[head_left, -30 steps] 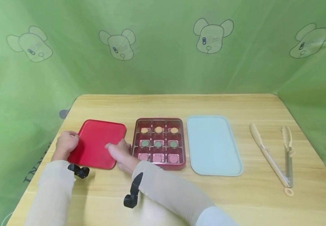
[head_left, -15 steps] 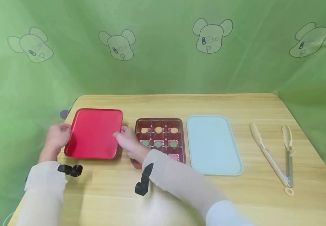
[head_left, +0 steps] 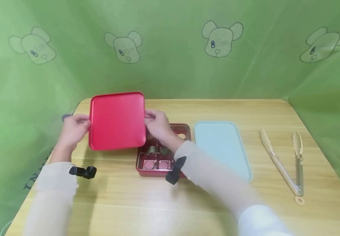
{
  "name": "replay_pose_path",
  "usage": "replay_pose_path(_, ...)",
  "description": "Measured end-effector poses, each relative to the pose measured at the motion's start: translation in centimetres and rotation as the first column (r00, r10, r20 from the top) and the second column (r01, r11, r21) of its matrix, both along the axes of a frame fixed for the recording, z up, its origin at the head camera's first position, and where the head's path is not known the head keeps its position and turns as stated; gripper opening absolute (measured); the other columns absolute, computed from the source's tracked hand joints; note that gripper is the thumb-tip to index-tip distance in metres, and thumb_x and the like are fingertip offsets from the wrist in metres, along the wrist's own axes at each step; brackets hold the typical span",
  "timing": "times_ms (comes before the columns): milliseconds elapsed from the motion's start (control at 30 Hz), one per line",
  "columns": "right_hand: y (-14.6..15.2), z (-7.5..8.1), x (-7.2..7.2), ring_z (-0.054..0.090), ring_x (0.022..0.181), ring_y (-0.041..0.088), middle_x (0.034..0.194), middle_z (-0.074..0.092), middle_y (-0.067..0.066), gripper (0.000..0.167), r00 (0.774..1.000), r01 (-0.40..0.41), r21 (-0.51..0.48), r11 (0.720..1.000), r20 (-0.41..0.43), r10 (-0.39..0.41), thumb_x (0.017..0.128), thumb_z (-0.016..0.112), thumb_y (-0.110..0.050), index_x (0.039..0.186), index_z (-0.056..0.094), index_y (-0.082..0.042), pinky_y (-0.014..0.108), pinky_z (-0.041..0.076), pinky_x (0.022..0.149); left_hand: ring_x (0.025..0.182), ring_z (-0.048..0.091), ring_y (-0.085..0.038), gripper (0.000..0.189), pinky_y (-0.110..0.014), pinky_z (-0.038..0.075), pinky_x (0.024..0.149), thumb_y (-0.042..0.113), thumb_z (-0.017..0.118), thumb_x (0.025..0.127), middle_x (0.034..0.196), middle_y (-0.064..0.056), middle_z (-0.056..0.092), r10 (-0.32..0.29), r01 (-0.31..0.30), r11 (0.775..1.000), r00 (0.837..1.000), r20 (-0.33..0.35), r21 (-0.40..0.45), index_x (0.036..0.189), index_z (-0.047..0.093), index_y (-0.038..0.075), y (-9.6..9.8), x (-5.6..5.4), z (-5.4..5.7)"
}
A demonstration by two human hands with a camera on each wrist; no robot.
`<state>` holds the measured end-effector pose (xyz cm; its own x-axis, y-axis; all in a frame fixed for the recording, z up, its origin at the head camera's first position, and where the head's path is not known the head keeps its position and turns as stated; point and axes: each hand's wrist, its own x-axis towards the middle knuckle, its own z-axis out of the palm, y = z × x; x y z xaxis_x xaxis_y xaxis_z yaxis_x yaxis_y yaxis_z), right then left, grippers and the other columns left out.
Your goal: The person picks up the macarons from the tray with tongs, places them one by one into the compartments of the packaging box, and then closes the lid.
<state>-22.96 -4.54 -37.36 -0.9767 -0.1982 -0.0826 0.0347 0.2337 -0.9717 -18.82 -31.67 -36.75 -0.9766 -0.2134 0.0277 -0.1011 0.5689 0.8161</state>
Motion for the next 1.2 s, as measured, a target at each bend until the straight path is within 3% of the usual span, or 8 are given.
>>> replay_pose_path(300,6.4,0.1,-1.1,0.063,0.106,0.022,0.117,0.063,0.012,0.045,0.997,0.037,0.051,0.998,-0.064,-0.034,0.087,0.059,0.000,0.132,0.053,-0.004,0.024,0.054,0.086,0.074,0.059,0.001,0.031,-0.015,0.053,0.073,0.006,0.049,0.094,0.099,-0.012,0.056,-0.072,0.092,0.984,0.988,-0.138,0.151,0.120,0.055,-0.009,5.1,-0.9,-0.1)
replay_pose_path(567,11.2,0.5,-0.9,0.063,0.103,0.024,0.110,0.064,0.014,0.041,0.972,0.020,0.109,0.994,-0.236,0.006,0.087,0.061,0.000,0.127,0.057,-0.002,0.029,0.055,0.087,0.075,0.058,-0.002,0.025,-0.012,0.050,0.065,-0.002,0.057,0.089,0.093,-0.012,0.057,-0.159,0.213,0.966,0.936,-0.313,0.144,0.113,0.059,-0.009,8.3,-0.6,-0.8)
replay_pose_path(700,13.1,0.1,-0.2,0.062,0.100,0.025,0.108,0.066,0.016,0.035,0.948,0.014,0.088,0.996,-0.319,0.015,0.086,0.061,0.003,0.121,0.060,0.000,0.031,0.055,0.086,0.078,0.060,-0.006,0.020,-0.014,0.052,0.067,-0.007,0.059,0.086,0.092,-0.015,0.061,-0.207,0.285,0.950,0.881,-0.425,0.130,0.106,0.063,-0.007,9.5,-0.1,-1.2)
replay_pose_path(833,14.5,-0.6,0.8,0.064,0.099,0.024,0.106,0.066,0.013,0.026,0.914,0.032,0.105,0.994,-0.405,0.014,0.085,0.063,0.001,0.112,0.063,-0.002,0.032,0.057,0.083,0.085,0.059,-0.008,0.020,-0.016,0.054,0.068,-0.015,0.059,0.081,0.093,-0.016,0.062,-0.241,0.351,0.933,0.774,-0.585,0.079,0.100,0.065,-0.009,10.5,0.4,-1.6)
replay_pose_path(933,15.2,-1.4,1.5,0.065,0.097,0.022,0.103,0.067,0.009,0.022,0.848,0.054,0.184,0.981,-0.527,0.053,0.084,0.066,0.000,0.106,0.065,-0.004,0.031,0.057,0.080,0.089,0.058,-0.007,0.022,-0.017,0.055,0.069,-0.021,0.057,0.077,0.093,-0.016,0.062,-0.237,0.352,0.935,0.697,-0.676,0.036,0.096,0.065,-0.011,11.0,0.7,-2.2)
replay_pose_path(1000,15.6,-2.2,1.8,0.065,0.096,0.022,0.103,0.068,0.009,0.025,0.769,0.068,0.233,0.970,-0.632,0.098,0.081,0.067,0.004,0.105,0.066,-0.004,0.030,0.057,0.079,0.092,0.057,-0.007,0.024,-0.017,0.055,0.070,-0.023,0.057,0.075,0.094,-0.019,0.062,-0.231,0.344,0.939,0.659,-0.716,0.014,0.094,0.065,-0.011,11.3,0.8,-2.9)
replay_pose_path(1133,16.5,-3.9,1.9,0.064,0.095,0.024,0.103,0.068,0.014,0.029,0.583,0.070,0.277,0.958,-0.791,0.186,0.074,0.069,0.012,0.101,0.067,0.002,0.028,0.058,0.076,0.094,0.059,-0.012,0.023,-0.016,0.055,0.073,-0.023,0.056,0.073,0.096,-0.023,0.062,-0.250,0.340,0.940,0.623,-0.741,-0.032,0.090,0.065,-0.011,11.7,0.9,-4.5)
replay_pose_path(1200,16.9,-4.7,1.9,0.064,0.094,0.024,0.102,0.068,0.014,0.030,0.518,0.079,0.306,0.949,-0.826,0.223,0.072,0.072,0.011,0.100,0.067,0.002,0.023,0.056,0.078,0.093,0.060,-0.017,0.023,-0.014,0.054,0.075,-0.023,0.058,0.074,0.096,-0.023,0.063,-0.267,0.338,0.939,0.619,-0.738,-0.057,0.090,0.066,-0.010,12.0,1.0,-5.3)
